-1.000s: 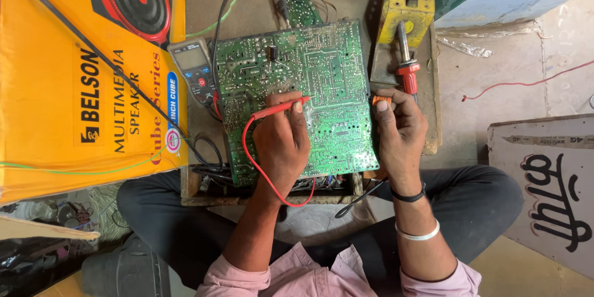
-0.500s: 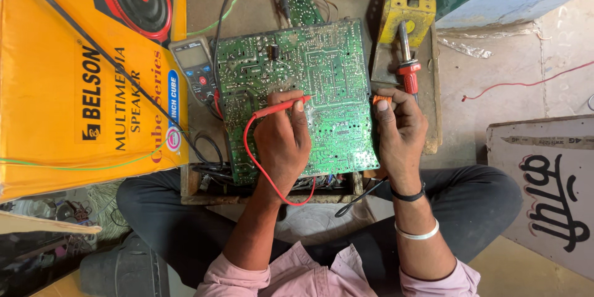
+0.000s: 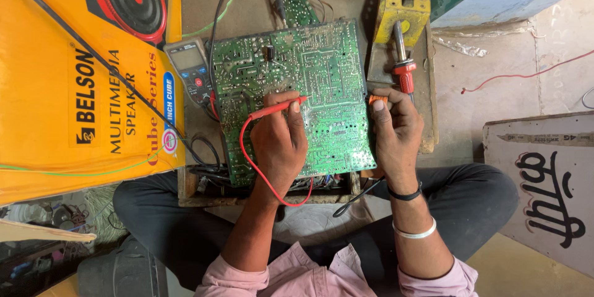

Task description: The person uses a multimeter to test points on a green circuit board. They hold the red probe in the left hand and the black probe in the right hand, touching various solder points and components while seated on the floor.

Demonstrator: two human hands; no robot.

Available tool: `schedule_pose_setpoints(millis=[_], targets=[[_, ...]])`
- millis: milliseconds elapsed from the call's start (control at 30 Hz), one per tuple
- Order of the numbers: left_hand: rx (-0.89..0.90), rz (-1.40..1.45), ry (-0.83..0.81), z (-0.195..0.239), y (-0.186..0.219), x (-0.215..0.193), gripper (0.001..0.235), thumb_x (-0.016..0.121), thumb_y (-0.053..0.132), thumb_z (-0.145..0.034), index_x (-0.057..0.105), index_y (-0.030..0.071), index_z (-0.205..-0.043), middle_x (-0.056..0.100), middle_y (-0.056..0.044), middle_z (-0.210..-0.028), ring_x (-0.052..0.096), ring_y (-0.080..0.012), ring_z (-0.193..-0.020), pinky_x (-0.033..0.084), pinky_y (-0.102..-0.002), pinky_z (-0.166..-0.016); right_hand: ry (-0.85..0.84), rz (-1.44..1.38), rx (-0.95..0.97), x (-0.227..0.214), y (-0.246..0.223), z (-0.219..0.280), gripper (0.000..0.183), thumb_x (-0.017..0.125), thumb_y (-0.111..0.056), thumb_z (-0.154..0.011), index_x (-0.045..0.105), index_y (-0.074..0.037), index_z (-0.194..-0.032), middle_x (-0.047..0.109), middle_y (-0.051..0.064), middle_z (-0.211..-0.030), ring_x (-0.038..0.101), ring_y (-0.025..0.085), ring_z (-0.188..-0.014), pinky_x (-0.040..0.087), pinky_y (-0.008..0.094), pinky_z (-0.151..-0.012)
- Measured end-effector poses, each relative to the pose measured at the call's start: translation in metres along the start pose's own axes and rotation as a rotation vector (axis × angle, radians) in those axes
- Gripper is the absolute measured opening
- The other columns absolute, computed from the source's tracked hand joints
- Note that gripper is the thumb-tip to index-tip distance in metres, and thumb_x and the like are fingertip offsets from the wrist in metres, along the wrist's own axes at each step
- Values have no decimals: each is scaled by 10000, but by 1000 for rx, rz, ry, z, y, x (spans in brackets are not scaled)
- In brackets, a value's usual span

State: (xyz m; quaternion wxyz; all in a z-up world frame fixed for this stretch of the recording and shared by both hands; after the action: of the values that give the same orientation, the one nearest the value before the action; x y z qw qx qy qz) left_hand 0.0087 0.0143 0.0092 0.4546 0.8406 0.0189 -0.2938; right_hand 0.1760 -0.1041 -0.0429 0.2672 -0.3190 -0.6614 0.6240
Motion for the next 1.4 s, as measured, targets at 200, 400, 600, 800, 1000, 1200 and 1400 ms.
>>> schedule_pose_setpoints(millis=[200,400,600,800,1000,1200,1400], targets=[[7,12,8,-1,0,0,113,519,79,-1093,546,4,-1173,720,-158,-1002,740,-308,-903,555,-396,-750,-2,-24,-4,1,-1,-1,210,635,-154,-1080,652,1,-1220,593,-66,-852,474,12,-718,377,187,-622],[-10,-2,2,0,-2,0,112,524,99,-1093,558,18,-1163,723,-147,-984,730,-309,-863,543,-395,-726,1,-19,5,1,1,-1,202,632,-153,-1080,652,-7,-1217,603,-65,-864,481,14,-719,382,188,-625],[3,-19,41,2,-5,2,119,536,114,-1090,571,34,-1171,740,-123,-1001,729,-312,-883,549,-401,-750,-6,-17,-18,0,3,-1,202,632,-159,-1088,655,-7,-1219,594,-63,-861,466,15,-715,368,188,-623],[-10,-25,56,3,-6,4,126,557,110,-1069,585,28,-1160,730,-139,-982,725,-317,-871,546,-406,-732,-6,-10,-23,-1,5,-1,220,637,-194,-1089,660,-12,-1211,597,-61,-858,466,14,-706,364,188,-611],[-3,11,64,5,-6,4,129,559,102,-1072,570,24,-1174,727,-138,-982,732,-302,-842,545,-396,-699,-12,-13,-33,-1,5,-1,242,640,-227,-1091,658,-14,-1203,603,-55,-845,470,14,-697,369,188,-604],[9,38,71,3,-11,7,132,543,111,-1078,566,31,-1181,741,-135,-987,737,-304,-830,546,-398,-690,-11,-39,-51,-1,6,-3,238,638,-210,-1085,655,-11,-1213,601,-55,-872,469,14,-709,369,183,-614],[-14,12,66,5,-15,11,142,547,137,-1066,576,49,-1174,744,-126,-952,739,-308,-815,547,-415,-694,-6,-20,-55,-2,10,-2,228,630,-186,-1080,654,-3,-1213,609,-56,-878,479,15,-718,376,186,-620]])
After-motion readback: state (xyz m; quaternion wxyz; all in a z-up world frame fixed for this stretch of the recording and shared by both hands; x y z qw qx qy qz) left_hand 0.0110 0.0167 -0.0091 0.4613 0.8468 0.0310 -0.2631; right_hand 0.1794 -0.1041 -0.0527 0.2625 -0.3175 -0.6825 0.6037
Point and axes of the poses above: each hand's wrist, its own z-axis away from the middle knuckle, its own x-axis out of the palm, y = z × x, the point moved 2 cm from there along -z, towards the middle knuckle
